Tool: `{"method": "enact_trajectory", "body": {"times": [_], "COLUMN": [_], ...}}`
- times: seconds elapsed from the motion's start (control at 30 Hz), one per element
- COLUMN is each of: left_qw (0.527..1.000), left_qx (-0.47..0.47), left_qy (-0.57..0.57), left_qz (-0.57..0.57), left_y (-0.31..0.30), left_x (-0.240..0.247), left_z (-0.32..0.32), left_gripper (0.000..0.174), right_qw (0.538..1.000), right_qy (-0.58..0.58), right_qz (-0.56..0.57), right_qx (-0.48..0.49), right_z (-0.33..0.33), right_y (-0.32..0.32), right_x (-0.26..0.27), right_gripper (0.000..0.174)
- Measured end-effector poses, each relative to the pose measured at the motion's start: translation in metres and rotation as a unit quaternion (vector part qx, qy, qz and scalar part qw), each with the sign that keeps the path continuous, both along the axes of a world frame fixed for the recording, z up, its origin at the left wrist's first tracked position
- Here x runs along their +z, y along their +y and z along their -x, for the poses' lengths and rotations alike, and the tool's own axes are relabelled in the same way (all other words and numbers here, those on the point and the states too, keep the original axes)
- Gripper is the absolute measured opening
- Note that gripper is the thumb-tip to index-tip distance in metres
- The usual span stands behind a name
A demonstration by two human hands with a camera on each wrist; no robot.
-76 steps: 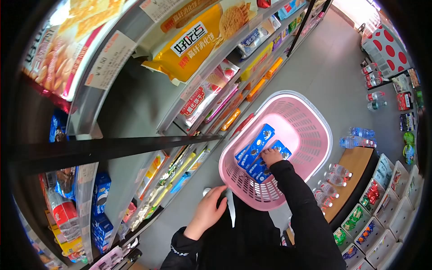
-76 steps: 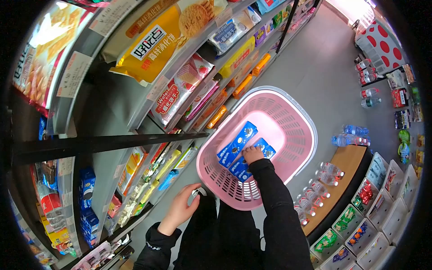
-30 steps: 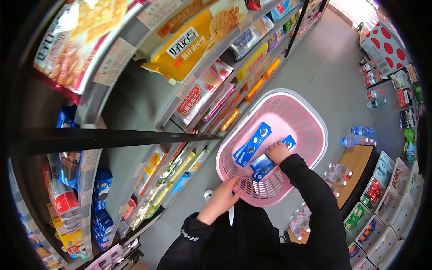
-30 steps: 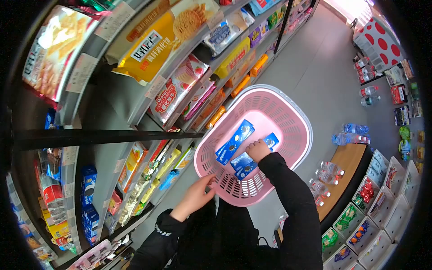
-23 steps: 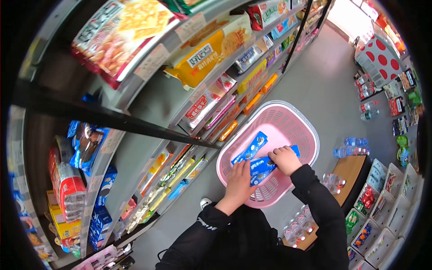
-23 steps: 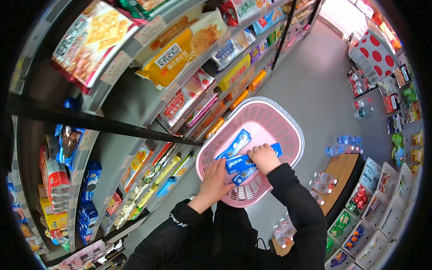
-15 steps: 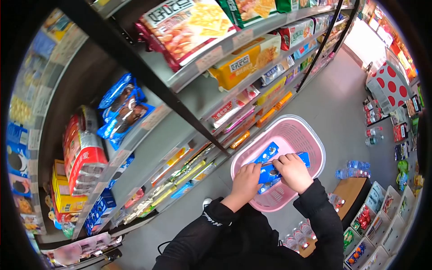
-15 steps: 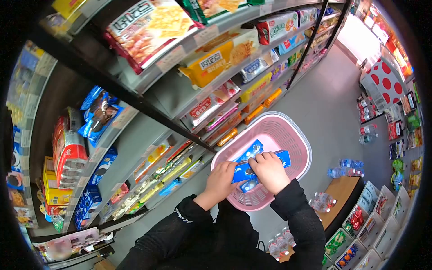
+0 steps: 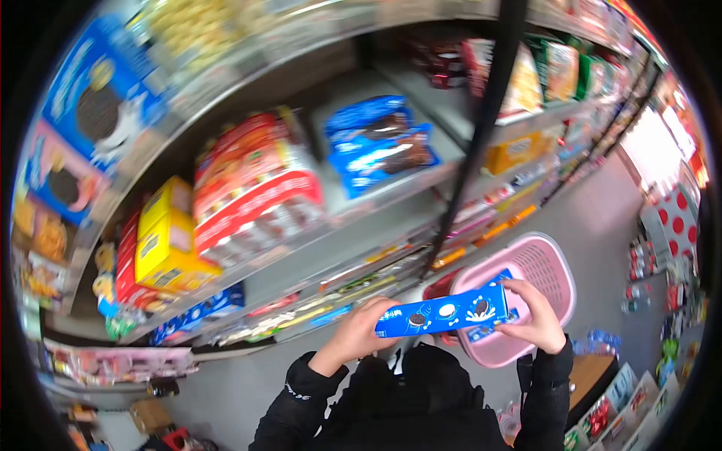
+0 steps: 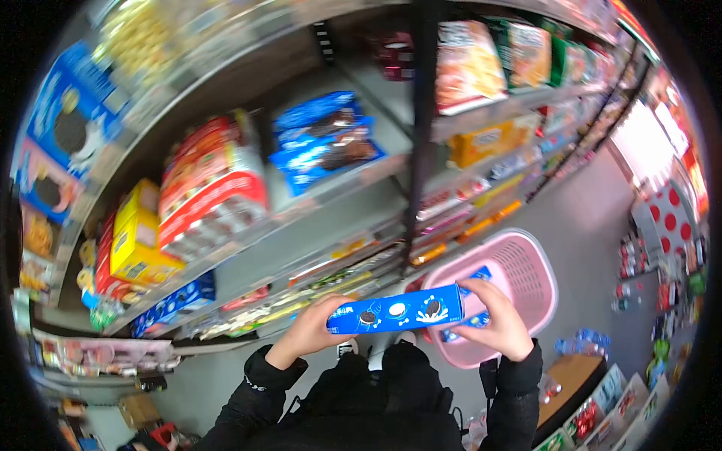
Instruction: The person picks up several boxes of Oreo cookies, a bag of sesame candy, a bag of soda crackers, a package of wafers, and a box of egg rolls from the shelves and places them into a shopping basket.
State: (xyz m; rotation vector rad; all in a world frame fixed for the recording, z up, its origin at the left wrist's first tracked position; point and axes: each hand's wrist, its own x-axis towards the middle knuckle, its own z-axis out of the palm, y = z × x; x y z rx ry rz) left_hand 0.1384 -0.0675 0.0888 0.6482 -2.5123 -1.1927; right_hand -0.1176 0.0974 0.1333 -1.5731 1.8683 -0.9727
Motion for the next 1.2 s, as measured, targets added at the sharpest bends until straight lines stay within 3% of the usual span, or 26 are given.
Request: {"method": "enact_trajectory", "body": {"times": [0.27, 0.37, 0.43, 0.5, 0.57, 0.63, 0.7, 0.97, 1.03, 1.1, 1.2], "left_qw": [0.995, 0.991, 0.989, 0.988, 0.965, 0.956, 0.921, 0.904, 0.896, 0.886, 0.882], "left_qx": [0.088, 0.117, 0.127, 0.134, 0.233, 0.245, 0.273, 0.24, 0.216, 0.213, 0.209], "left_qy": [-0.043, -0.054, -0.035, -0.015, -0.008, -0.01, -0.029, -0.128, -0.149, -0.164, -0.186], "left_qz": [-0.009, -0.022, 0.067, 0.08, 0.123, 0.161, 0.275, 0.331, 0.358, 0.379, 0.379], "left_y": [-0.027, -0.038, -0.05, -0.061, -0.07, -0.078, -0.089, -0.123, -0.126, -0.128, -0.131], "left_x": [0.026, 0.035, 0.031, 0.037, 0.033, 0.027, 0.02, 0.0, 0.004, 0.0, -0.002], "left_z": [-0.127, -0.155, -0.167, -0.169, -0.169, -0.168, -0.166, -0.175, -0.173, -0.174, -0.176], "left_gripper": [0.05, 0.053, 0.052, 0.052, 0.051, 0.053, 0.055, 0.051, 0.047, 0.045, 0.045], "right_qw": [0.984, 0.984, 0.982, 0.982, 0.977, 0.977, 0.982, 0.967, 0.985, 0.984, 0.984], "right_qy": [-0.125, -0.067, -0.053, -0.042, -0.042, -0.056, -0.07, -0.191, -0.096, -0.115, -0.095], "right_qz": [0.016, 0.057, 0.083, 0.11, 0.145, 0.148, 0.128, 0.082, 0.036, 0.011, 0.027], "right_qx": [0.129, 0.153, 0.16, 0.148, 0.149, 0.144, 0.123, 0.149, 0.136, 0.139, 0.15], "right_z": [-0.092, -0.117, -0.129, -0.136, -0.145, -0.149, -0.15, -0.148, -0.149, -0.154, -0.152], "right_y": [-0.082, -0.107, -0.122, -0.137, -0.154, -0.171, -0.185, -0.24, -0.246, -0.247, -0.256], "right_x": [-0.027, -0.023, -0.021, -0.022, -0.015, -0.019, -0.032, -0.071, -0.076, -0.073, -0.089], "right_gripper": [0.053, 0.054, 0.054, 0.053, 0.053, 0.053, 0.053, 0.055, 0.046, 0.042, 0.057]}}
